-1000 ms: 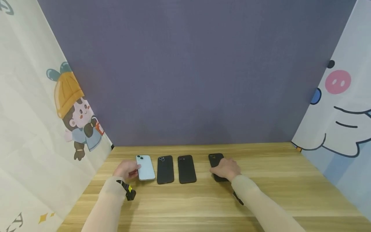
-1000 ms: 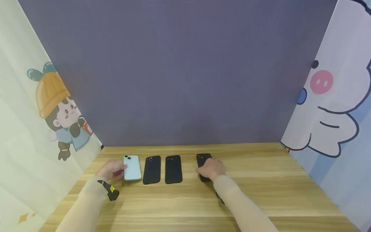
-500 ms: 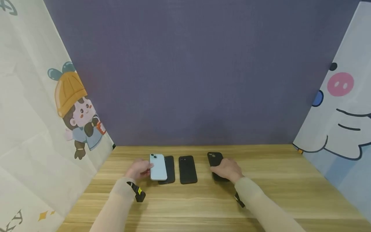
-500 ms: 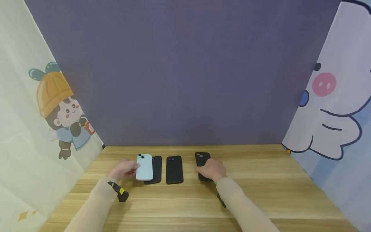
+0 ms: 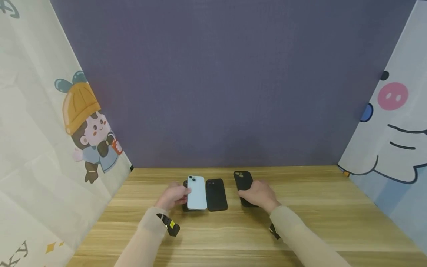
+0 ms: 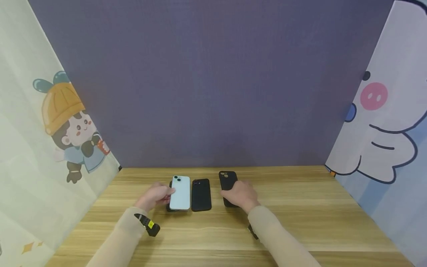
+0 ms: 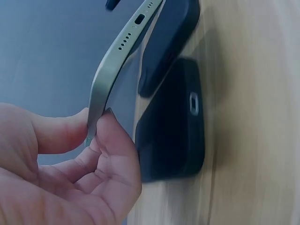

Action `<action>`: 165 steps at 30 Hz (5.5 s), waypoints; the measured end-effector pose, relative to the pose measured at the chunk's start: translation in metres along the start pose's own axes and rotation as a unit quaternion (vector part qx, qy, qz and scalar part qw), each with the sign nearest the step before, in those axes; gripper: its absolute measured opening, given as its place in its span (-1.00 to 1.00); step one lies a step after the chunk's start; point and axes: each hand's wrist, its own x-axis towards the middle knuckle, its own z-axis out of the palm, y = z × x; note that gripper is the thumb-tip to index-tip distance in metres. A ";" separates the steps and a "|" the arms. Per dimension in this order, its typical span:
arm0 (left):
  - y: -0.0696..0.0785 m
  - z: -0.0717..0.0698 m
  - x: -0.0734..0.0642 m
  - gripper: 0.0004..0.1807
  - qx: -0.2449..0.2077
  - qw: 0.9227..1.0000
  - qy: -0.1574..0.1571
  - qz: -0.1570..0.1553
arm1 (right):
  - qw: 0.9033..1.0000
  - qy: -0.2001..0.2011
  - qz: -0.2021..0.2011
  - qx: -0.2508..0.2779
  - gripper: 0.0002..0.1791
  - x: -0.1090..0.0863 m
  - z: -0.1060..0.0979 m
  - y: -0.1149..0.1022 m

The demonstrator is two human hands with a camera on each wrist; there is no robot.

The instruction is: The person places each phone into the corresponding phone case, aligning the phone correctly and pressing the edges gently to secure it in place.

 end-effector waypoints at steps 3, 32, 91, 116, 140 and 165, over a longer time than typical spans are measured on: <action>0.000 0.009 -0.001 -0.89 0.008 1.000 -0.007 0.004 | 1.000 0.001 -0.005 -0.004 -0.45 -0.002 0.001 -0.004; 0.000 0.061 -0.014 -0.79 -0.034 0.998 -0.042 0.036 | 1.000 0.012 -0.016 0.015 -0.49 -0.017 0.006 -0.031; 0.010 0.089 -0.027 -0.77 -0.096 0.988 -0.097 0.072 | 0.965 -0.032 0.007 0.259 -0.63 -0.016 0.018 -0.022; 0.011 0.085 -0.023 -0.75 -0.140 0.977 -0.139 0.076 | 0.866 -0.156 0.027 0.474 -0.89 -0.007 0.015 0.001; 0.016 0.083 -0.029 -0.72 -0.119 0.979 -0.147 0.072 | 0.876 -0.151 0.028 0.457 -0.80 -0.011 0.008 -0.003; 0.015 0.084 -0.036 -0.68 -0.069 0.967 -0.222 0.106 | 0.890 -0.098 0.013 0.445 -0.61 -0.003 0.006 0.006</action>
